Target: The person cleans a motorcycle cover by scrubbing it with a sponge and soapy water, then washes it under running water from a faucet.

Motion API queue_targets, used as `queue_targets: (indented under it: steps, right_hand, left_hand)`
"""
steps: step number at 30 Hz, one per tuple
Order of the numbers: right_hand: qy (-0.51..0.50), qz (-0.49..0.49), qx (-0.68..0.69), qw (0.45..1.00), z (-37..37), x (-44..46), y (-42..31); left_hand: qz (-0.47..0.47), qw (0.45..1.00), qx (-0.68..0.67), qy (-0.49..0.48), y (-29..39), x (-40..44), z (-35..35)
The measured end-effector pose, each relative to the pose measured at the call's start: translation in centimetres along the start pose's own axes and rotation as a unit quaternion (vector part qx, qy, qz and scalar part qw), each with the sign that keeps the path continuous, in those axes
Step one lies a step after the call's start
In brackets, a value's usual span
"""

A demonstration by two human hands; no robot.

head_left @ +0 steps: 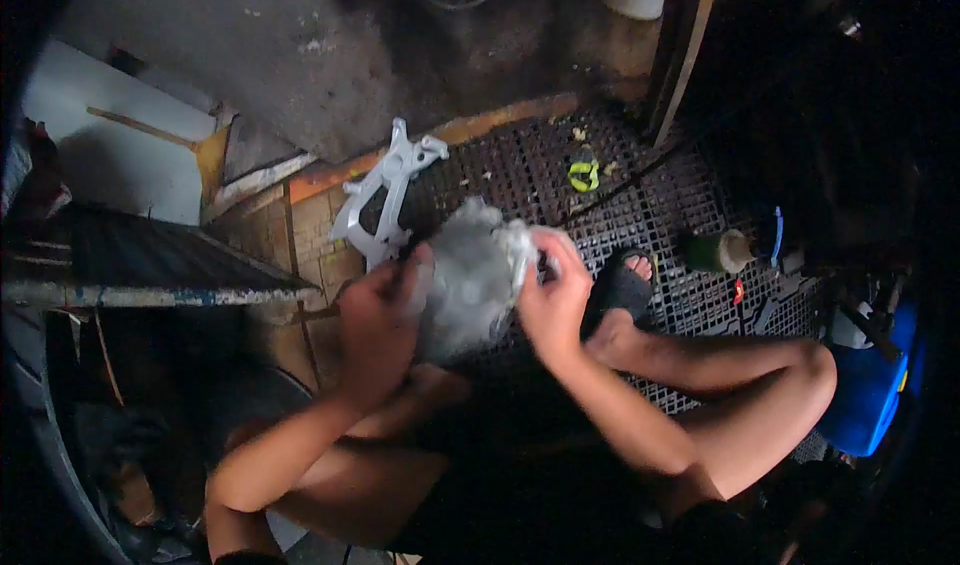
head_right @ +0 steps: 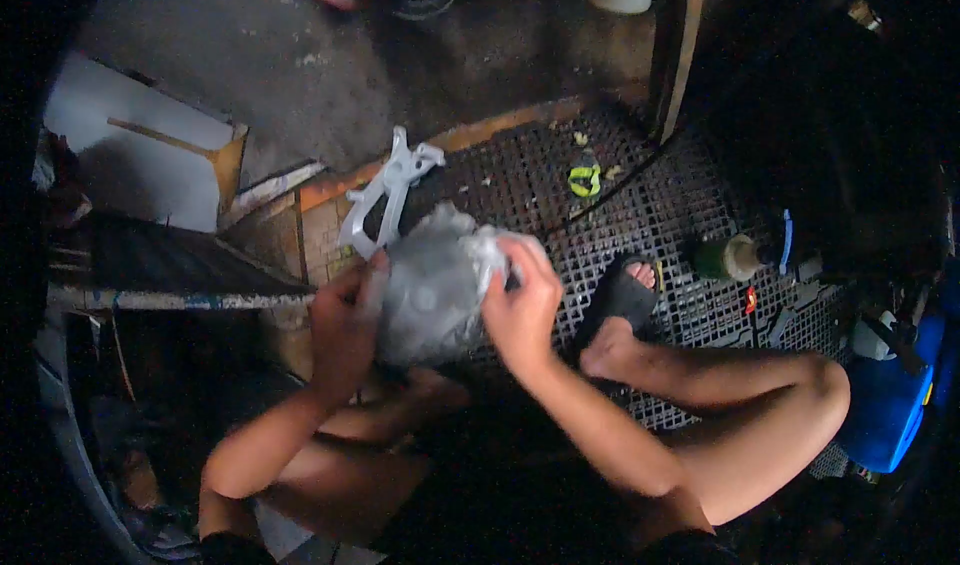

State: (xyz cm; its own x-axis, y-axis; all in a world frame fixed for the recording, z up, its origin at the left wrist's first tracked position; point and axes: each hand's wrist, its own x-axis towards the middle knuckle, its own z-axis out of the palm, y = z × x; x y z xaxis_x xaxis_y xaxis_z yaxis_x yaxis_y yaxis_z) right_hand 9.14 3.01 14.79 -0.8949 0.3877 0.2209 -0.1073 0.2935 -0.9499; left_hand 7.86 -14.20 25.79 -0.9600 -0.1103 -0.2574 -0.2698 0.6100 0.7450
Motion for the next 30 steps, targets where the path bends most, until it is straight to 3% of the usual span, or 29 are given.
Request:
queue_targets:
  steps: [2, 3, 4, 6, 8, 10, 12, 14, 16, 17, 18, 20, 21, 24, 25, 27, 30]
  right_hand:
    - [0.05, -0.139, 0.002, 0.989, 0.2, -0.8, -2.7]
    - [-0.029, -0.116, 0.066, 0.991, -0.3, -1.7, -5.9]
    - [-0.033, -0.092, 0.061, 0.993, -0.8, -3.0, -5.8]
    - [0.001, -0.16, 0.06, 0.985, 0.3, -0.9, -3.7]
    - [0.005, -0.089, -0.016, 0.996, 0.7, -0.3, 0.5]
    - [-0.008, -0.017, -0.086, 0.996, 1.2, -1.6, 11.1]
    - [0.023, 0.162, -0.094, 0.982, 0.1, -2.7, 16.8]
    - [0.083, 0.17, -0.112, 0.976, -0.4, -1.8, 18.2]
    - [0.054, 0.201, -0.112, 0.972, -1.1, -0.3, 18.2]
    - [0.047, 0.217, -0.068, 0.973, -0.8, -0.3, 17.3]
    - [0.061, 0.141, -0.06, 0.986, 1.4, -1.7, 20.1]
    - [-0.013, 0.112, -0.006, 0.994, 4.7, -2.9, 15.1]
    - [-0.03, 0.012, -0.012, 0.999, 6.1, -3.8, 12.4]
    - [-0.084, 0.076, 0.057, 0.992, 7.0, -3.3, 5.7]
    - [-0.093, 0.08, 0.058, 0.991, 7.3, -2.9, 6.4]
    - [-0.131, -0.031, 0.002, 0.991, 6.7, -2.6, 8.6]
    - [-0.103, 0.026, -0.062, 0.992, 6.3, -0.6, 11.6]
  left_hand:
    - [0.035, 0.998, -0.006, 0.042, 0.4, 0.0, 1.2]
    - [0.019, 0.999, -0.003, 0.029, 0.1, -0.6, 1.5]
    - [0.029, 0.999, -0.028, 0.013, -0.2, -1.1, 1.3]
    - [0.082, 0.995, -0.059, 0.02, -0.2, 0.9, 0.7]
    - [-0.063, 0.996, -0.064, 0.026, -2.0, 1.0, -0.2]
    - [-0.052, 0.994, -0.091, 0.036, -4.2, 1.6, -1.3]
    - [-0.046, 0.991, -0.114, 0.043, -7.0, 3.5, -2.4]
    - [-0.116, 0.98, -0.101, 0.129, -11.0, 3.5, -3.8]
    - [-0.161, 0.967, -0.198, 0.021, -10.9, 4.1, -5.4]
    - [-0.215, 0.948, -0.228, 0.055, -11.5, 4.4, -5.5]
    - [-0.216, 0.948, -0.228, 0.049, -11.3, 4.2, -5.1]
    - [-0.212, 0.947, -0.233, 0.059, -10.5, 3.5, -4.8]
    - [-0.212, 0.949, -0.231, 0.04, -11.8, 3.6, -5.2]
    - [-0.214, 0.944, -0.244, 0.056, -12.5, 2.7, -5.1]
    - [-0.222, 0.942, -0.244, 0.061, -13.1, 2.4, -4.9]
    - [-0.241, 0.937, -0.216, 0.132, -14.3, 1.5, -4.9]
    - [-0.185, 0.954, -0.188, 0.144, -18.5, 1.1, -5.1]
